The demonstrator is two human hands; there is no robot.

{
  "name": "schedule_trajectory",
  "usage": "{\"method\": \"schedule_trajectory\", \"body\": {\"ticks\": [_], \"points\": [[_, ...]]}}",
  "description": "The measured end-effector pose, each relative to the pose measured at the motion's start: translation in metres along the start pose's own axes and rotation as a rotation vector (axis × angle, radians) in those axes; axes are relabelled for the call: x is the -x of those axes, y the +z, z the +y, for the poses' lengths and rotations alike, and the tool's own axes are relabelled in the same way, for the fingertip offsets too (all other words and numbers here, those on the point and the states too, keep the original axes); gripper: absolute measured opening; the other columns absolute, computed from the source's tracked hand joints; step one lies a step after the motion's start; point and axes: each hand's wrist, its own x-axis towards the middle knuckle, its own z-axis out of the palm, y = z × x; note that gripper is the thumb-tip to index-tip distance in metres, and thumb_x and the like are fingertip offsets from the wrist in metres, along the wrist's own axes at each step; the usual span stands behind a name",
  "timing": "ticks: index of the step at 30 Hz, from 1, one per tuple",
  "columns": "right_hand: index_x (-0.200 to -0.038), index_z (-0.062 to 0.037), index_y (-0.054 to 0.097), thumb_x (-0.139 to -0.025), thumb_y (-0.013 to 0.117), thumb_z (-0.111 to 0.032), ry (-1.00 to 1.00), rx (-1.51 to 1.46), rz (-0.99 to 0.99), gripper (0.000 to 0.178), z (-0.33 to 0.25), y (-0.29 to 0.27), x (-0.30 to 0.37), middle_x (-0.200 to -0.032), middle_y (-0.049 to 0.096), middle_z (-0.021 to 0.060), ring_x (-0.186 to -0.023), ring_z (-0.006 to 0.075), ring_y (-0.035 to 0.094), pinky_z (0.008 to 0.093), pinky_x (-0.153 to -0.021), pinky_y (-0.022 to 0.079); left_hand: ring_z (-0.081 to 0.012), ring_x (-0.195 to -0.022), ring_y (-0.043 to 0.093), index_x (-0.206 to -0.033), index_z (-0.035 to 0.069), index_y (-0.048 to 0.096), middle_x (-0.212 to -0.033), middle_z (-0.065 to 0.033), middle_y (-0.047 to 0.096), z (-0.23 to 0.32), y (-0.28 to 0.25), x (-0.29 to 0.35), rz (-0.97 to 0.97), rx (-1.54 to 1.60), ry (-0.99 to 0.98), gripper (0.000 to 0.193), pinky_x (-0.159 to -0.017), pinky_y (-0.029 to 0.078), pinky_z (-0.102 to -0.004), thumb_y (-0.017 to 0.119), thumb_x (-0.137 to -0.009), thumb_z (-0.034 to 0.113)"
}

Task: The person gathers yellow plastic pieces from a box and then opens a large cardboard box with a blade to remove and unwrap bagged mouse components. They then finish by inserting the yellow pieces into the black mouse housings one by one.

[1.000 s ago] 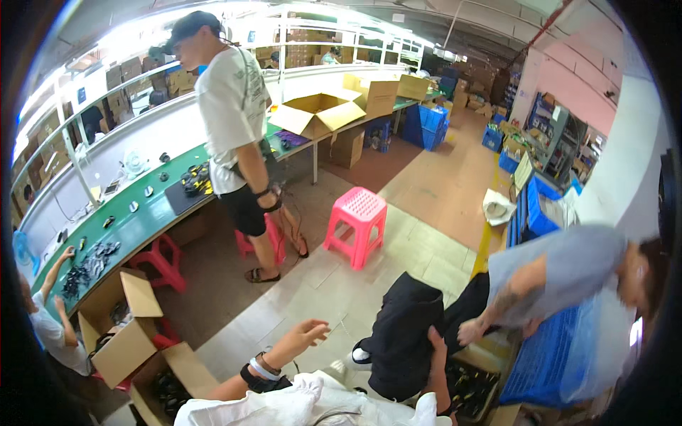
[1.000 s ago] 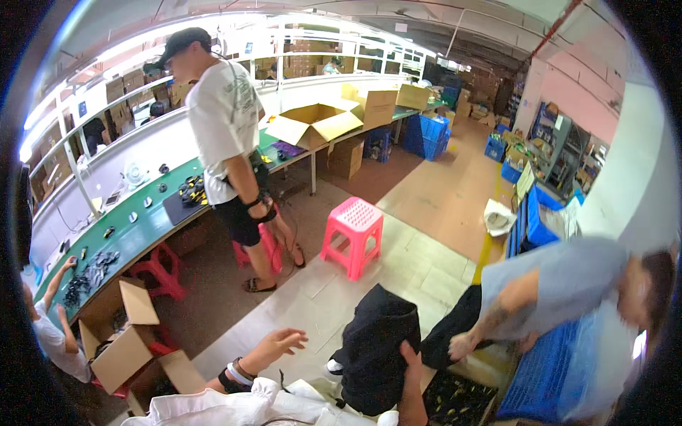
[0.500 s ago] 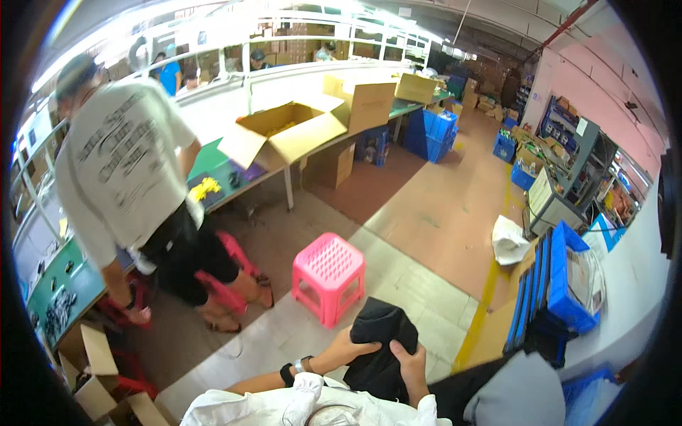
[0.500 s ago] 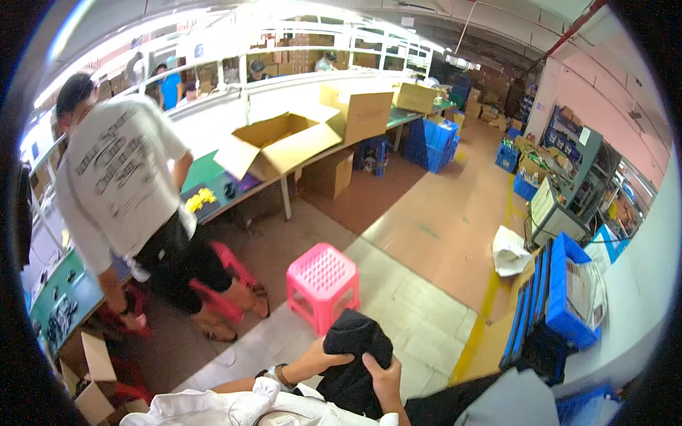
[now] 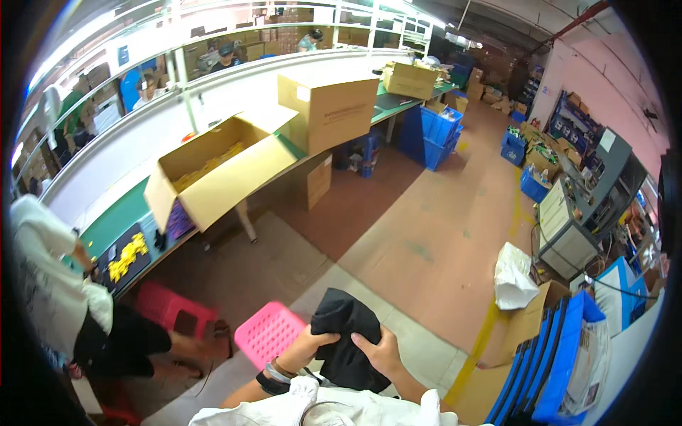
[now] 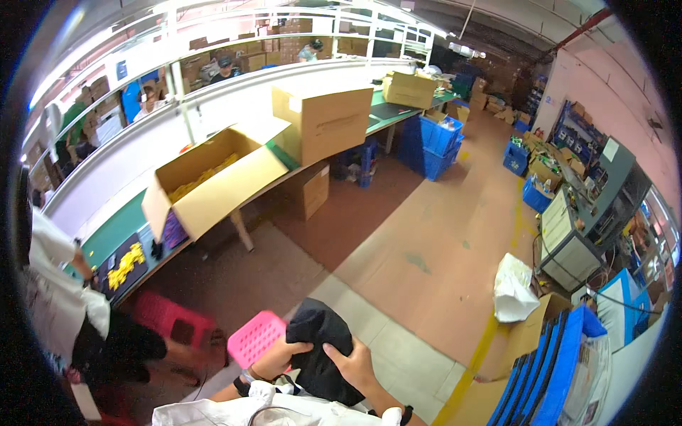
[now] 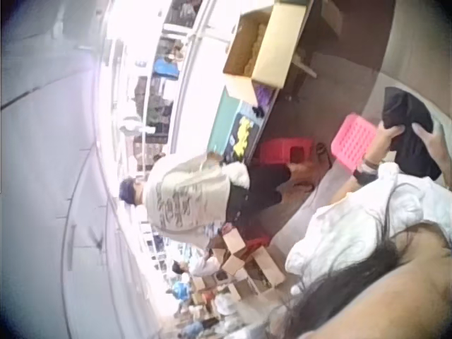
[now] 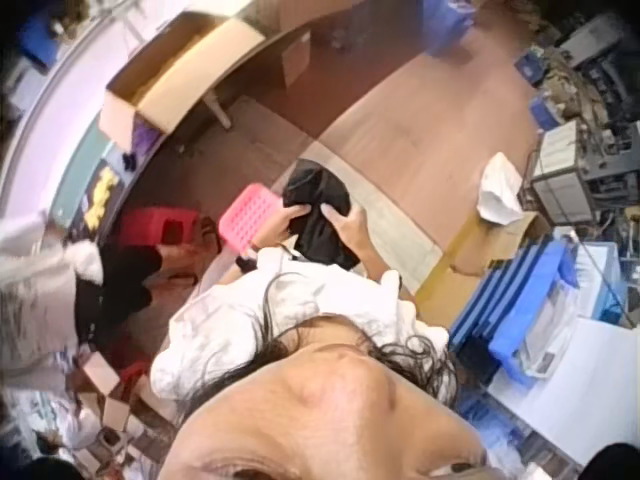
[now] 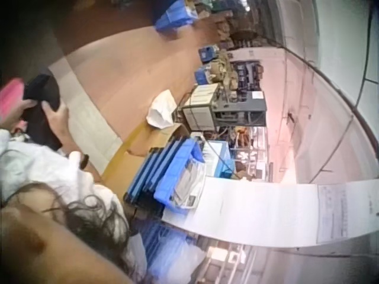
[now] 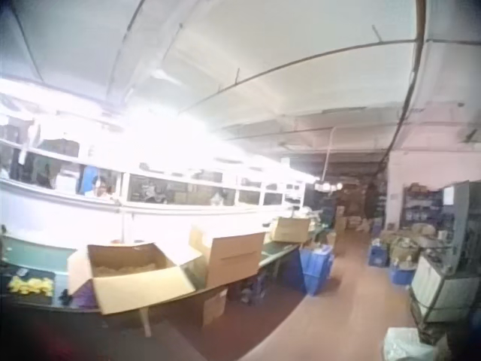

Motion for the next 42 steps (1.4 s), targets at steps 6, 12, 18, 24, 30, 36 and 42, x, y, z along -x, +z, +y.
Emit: {"method": "schedule_trajectory", "body": {"ticks": [6,12,18,24,30,36,42], "points": [[-0.105,0.0059,0.059,-0.075,0.071,-0.012,0.006,0.025,0.257,0.037,-0.046,-0.137,-0.149,-0.098,0.065,0.0115,-0.089,0.0177,0.061,0.0312,-0.083,0.048,-0.0150,-0.105,0.053,-0.125,0.000,0.049,-0.118,-0.0061,0.057,0.029,0.064,-0.241,-0.155,-0.185,-0.105,0.045,-0.093,0.043,-0.0307,0.064,-0.085,0.014],[-0.109,0.0041,0.057,-0.072,0.073,-0.004,-0.020,-0.150,0.429,0.041,-0.017,-0.260,-0.285,-0.104,0.062,0.0110,-0.094,0.0182,0.059,0.0318,-0.088,0.045,-0.0157,-0.094,0.060,-0.113,0.000,0.059,-0.102,-0.0093,0.065,0.042,0.138,-0.442,-0.238,-0.507,0.053,0.041,-0.087,0.046,-0.0296,0.068,-0.082,0.026],[-0.105,0.0051,0.059,-0.073,0.071,-0.002,-0.178,-0.203,0.535,0.035,0.029,-0.369,-0.461,-0.102,0.063,0.0109,-0.091,0.0186,0.060,0.0318,-0.085,0.047,-0.0149,-0.097,0.058,-0.115,0.000,0.057,-0.106,-0.0090,0.063,0.070,0.177,-0.633,-0.223,-0.625,0.075,0.039,-0.087,0.045,-0.0292,0.065,-0.085,0.024],[-0.103,0.0056,0.061,-0.077,0.068,-0.005,-0.017,-0.258,0.108,0.029,-0.068,-0.434,-0.645,-0.099,0.065,0.0100,-0.088,0.0174,0.061,0.0304,-0.083,0.048,-0.0102,-0.091,0.056,-0.115,-0.001,0.055,-0.103,-0.0033,0.060,0.163,0.185,-0.762,-0.041,-0.356,-0.035,0.040,-0.081,0.046,-0.0246,0.064,-0.086,0.026],[-0.106,0.0064,0.059,-0.078,0.068,-0.005,0.063,-0.181,-0.120,0.032,-0.063,-0.462,-0.827,-0.102,0.063,0.0108,-0.093,0.0183,0.060,0.0308,-0.086,0.046,-0.0157,-0.108,0.050,-0.126,-0.003,0.044,-0.119,-0.0085,0.055,0.180,0.152,-0.893,0.081,-0.262,0.255,0.060,-0.095,0.040,-0.0290,0.070,-0.081,0.026],[-0.106,0.0061,0.059,-0.080,0.068,-0.013,0.112,-0.267,-0.034,0.034,-0.029,-0.490,-0.987,-0.102,0.063,0.0102,-0.091,0.0182,0.060,0.0295,-0.084,0.047,-0.0167,-0.109,0.051,-0.121,-0.005,0.050,-0.120,-0.0095,0.055,0.223,0.136,-1.055,0.045,-0.123,-0.007,0.051,-0.098,0.038,-0.0317,0.070,-0.079,0.015],[-0.102,0.0057,0.061,-0.080,0.070,-0.019,0.265,-0.333,-0.130,0.034,0.067,-0.499,-1.124,-0.098,0.064,0.0098,-0.087,0.0161,0.060,0.0281,-0.080,0.047,-0.0160,-0.101,0.056,-0.120,0.000,0.053,-0.113,-0.0079,0.059,0.204,0.082,-1.167,0.369,-0.127,-0.200,0.048,-0.091,0.043,-0.0297,0.069,-0.082,0.024]]}}
